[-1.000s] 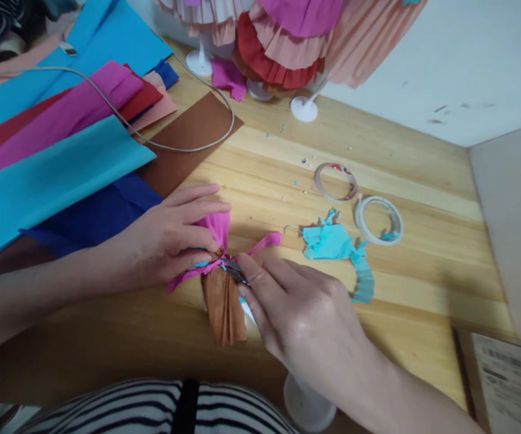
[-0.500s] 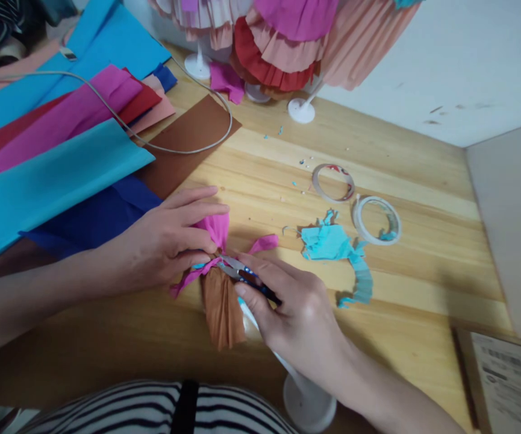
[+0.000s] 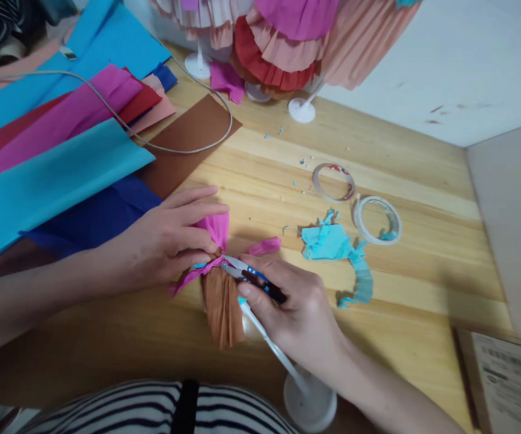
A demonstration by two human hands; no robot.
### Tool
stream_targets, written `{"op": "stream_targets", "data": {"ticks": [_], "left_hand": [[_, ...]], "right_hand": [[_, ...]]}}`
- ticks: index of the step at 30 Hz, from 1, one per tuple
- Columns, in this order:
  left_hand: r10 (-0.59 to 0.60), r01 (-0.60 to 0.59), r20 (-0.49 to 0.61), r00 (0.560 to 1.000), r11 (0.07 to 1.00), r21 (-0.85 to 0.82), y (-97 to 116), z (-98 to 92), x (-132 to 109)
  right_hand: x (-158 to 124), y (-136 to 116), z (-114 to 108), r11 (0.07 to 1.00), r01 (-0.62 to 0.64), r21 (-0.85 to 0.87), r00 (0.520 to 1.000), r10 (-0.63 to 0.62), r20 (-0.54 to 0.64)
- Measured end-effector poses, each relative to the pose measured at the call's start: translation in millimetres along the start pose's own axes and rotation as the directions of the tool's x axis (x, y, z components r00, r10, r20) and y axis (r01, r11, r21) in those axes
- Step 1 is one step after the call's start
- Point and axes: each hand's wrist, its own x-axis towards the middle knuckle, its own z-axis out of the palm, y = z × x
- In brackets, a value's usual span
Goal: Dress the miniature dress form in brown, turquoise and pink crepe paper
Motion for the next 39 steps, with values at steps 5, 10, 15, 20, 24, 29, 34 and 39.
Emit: {"op": "stream_targets", "data": {"ticks": [5,10,15,20,24,29,34,39], "left_hand": [[0.004,-0.004,-0.001,1.0,1.0,-0.01,-0.4,0.6,0.7],[-0.004,0.004,0.006,1.0,1.0,-0.013,-0.3,0.2,0.5],[-0.01,0.01,0.009,1.0,1.0,-0.015,0.0,-0.3,-0.2],[-0.008,0.008,0.012,1.0,1.0,-0.022,-0.8,-1.0,-0.8],[-0.001,0.001,0.014,1.0,1.0,-0.023,-1.1,-1.0,-1.1],[0.002,-0.002,0.013,1.0,1.0,-0.013,-0.2,-0.8,0.0],[0.014,-0.013,0.016,1.0,0.999,-0.029,-0.8,-0.9,0.9],[0.01,-0.009,0.022,1.0,0.999,-0.039,-1.5,-1.1,0.9]], "right_hand": [[-0.8,-1.0,-1.3,0.998,0.046,-0.046,0.999,-0.046,0.0],[-0.8,-2.9,-1.1,0.996,0.06,-0.072,0.998,-0.062,-0.019],[1.4,-3.3,-0.1,1.0,0.027,-0.013,0.999,-0.027,-0.02],[0.9,-1.0,-1.0,1.0,-0.023,0.002,1.0,0.023,-0.005],[1.0,0.1,-0.6,1.0,0.013,-0.021,1.0,-0.013,-0.002],[2.3,0.6,-3.1,0.999,-0.012,-0.038,1.0,0.012,-0.003],[-3.0,-2.0,-13.4,0.996,-0.04,-0.085,0.999,0.042,0.016],[-11.5,0.6,-28.3,0.99,-0.122,-0.073,0.993,0.122,-0.004]]}}
